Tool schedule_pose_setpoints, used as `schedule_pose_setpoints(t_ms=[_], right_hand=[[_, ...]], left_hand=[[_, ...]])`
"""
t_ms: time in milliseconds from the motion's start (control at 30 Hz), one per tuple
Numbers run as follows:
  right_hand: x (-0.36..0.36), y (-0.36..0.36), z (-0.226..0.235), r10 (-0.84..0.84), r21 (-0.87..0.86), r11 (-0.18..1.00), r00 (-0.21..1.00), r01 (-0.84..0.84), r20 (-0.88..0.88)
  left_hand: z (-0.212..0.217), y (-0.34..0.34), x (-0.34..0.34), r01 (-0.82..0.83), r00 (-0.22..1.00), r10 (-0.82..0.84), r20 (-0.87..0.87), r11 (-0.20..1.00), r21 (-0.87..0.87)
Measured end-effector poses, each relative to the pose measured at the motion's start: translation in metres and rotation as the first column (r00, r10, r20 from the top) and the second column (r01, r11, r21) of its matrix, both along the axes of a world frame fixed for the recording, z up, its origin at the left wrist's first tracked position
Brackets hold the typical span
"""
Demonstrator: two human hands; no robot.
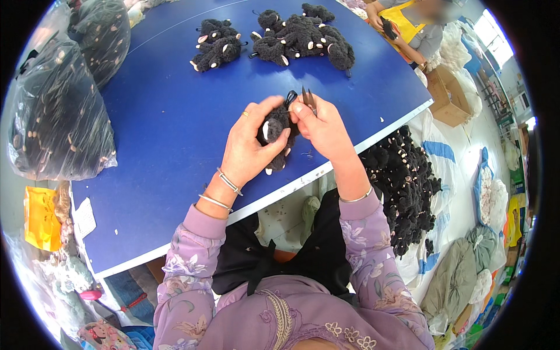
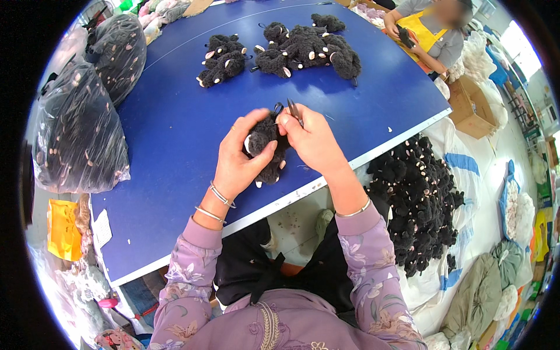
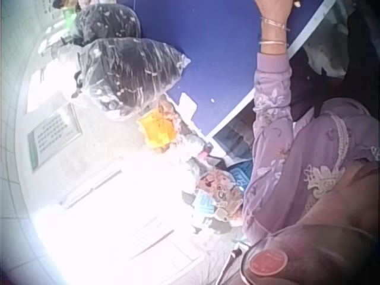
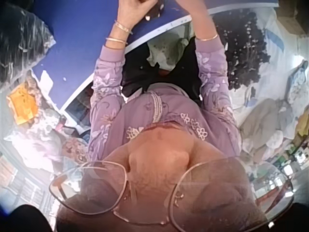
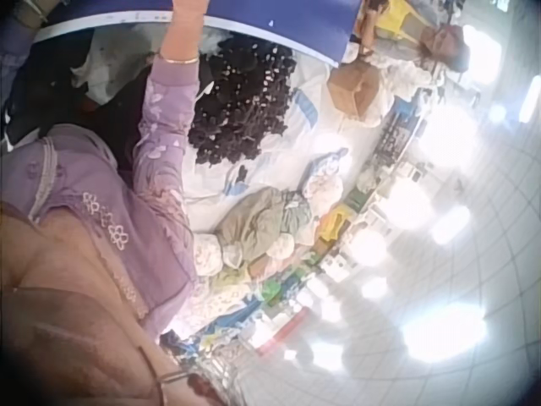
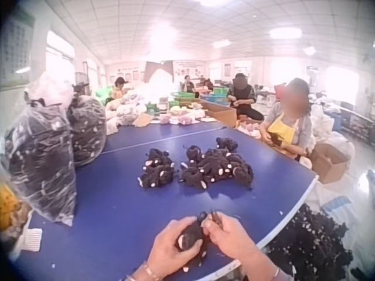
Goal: The person trims the fur on small black stuffed animals using scissors. They pick up each item, snip stray fibers, and place the finished pieces on a blue table. The process is repeated for multiple items.
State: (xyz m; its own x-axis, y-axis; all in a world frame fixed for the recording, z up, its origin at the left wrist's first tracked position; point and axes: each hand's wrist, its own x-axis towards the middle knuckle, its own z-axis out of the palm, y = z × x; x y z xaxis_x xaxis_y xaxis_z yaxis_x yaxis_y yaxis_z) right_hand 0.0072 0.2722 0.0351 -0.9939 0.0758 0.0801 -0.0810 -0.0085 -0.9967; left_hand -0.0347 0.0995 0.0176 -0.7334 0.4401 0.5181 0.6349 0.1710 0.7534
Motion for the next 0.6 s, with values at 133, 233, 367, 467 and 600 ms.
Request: schedule_pose_setpoints(t_ms=[133,233,367,467,600], right_hand=[[0.004,0.004,0.005,0.146,-0.336,0.932,0.989,-0.140,-0.009],[0.007,0.009,0.010,0.084,-0.289,0.952,0.994,-0.099,-0.064],[0.007,0.015,0.006,0.009,0.018,1.000,0.992,-0.007,-0.127],[0.009,0.009,0.005,0.009,0.391,0.919,0.988,0.052,-0.154],[0.013,0.002,0.019,0.064,0.539,0.842,0.994,-0.006,-0.088]], left_hand=[[-0.004,-0.002,-0.001,-0.030,0.996,0.029,0.087,1.000,0.009],[-0.016,-0.001,-0.006,-0.075,0.989,0.065,0.134,0.994,0.077],[-0.007,0.001,-0.001,-0.098,0.981,0.078,0.180,0.990,0.104],[-0.003,0.002,0.002,-0.116,0.981,0.094,0.170,0.985,0.128],[-0.007,0.002,0.002,-0.122,0.984,0.104,0.147,0.985,0.118]])
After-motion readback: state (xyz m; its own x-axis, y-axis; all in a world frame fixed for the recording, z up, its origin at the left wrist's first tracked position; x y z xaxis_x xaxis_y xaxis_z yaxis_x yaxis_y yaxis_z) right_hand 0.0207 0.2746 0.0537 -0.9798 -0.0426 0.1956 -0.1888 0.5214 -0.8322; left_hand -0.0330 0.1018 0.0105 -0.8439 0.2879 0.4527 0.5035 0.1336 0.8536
